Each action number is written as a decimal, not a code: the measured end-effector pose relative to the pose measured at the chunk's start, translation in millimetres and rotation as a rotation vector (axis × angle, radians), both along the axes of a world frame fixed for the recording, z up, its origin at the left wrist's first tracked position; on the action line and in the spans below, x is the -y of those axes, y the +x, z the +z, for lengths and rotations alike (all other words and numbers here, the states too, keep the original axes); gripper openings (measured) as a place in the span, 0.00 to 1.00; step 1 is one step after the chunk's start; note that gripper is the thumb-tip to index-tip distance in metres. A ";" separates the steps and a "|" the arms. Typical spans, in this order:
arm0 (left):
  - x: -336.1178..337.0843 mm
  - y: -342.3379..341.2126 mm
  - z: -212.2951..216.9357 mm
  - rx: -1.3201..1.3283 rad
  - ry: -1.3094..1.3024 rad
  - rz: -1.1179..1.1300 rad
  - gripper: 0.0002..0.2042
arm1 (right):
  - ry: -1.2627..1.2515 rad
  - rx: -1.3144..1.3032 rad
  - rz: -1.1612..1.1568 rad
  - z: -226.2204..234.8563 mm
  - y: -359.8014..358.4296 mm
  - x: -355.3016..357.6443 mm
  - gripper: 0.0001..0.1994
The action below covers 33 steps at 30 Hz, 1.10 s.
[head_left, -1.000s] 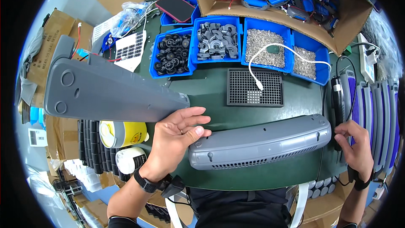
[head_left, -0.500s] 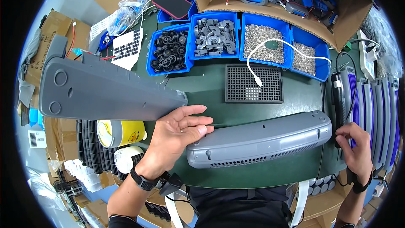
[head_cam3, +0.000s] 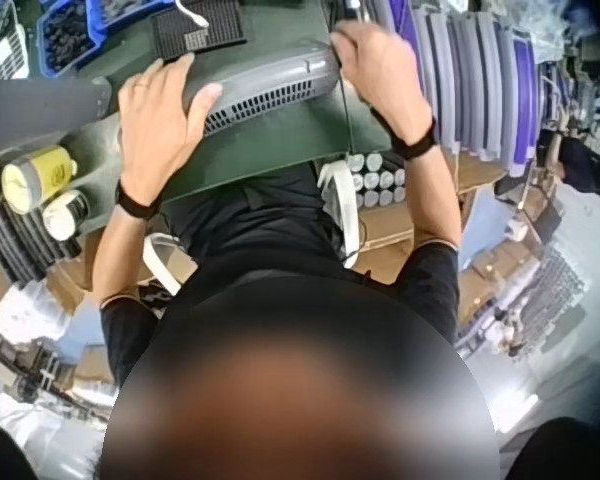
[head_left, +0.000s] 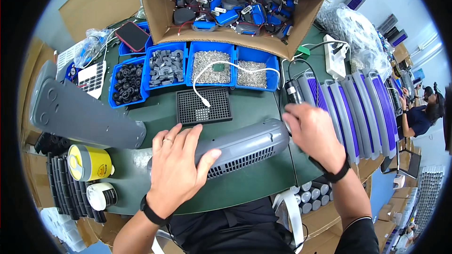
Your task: The person assembles a gray and purple electronic device by inserting a small metal pin into a slot on the side and then using a black electric screwdriver to drive screws into the casing. The person handles the device and the tool throughout the clip, working at a green workbench with bins of parts and other similar devices nearby.
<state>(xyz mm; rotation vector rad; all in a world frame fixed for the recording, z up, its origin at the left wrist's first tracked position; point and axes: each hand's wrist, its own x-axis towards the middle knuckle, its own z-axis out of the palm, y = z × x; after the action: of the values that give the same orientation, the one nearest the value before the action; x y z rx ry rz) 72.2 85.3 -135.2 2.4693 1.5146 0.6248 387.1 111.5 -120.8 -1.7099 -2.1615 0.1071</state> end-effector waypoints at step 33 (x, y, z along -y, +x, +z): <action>22.5 33.0 16.6 -0.130 -0.387 0.028 0.32 | 0.652 -1.250 -0.063 19.9 -40.2 102.6 0.29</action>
<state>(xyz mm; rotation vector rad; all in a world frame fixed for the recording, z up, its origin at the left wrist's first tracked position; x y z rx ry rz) 105.2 62.8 -118.6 2.2287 1.5460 0.1540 346.9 8.9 -100.9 -0.8816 -1.0193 0.3097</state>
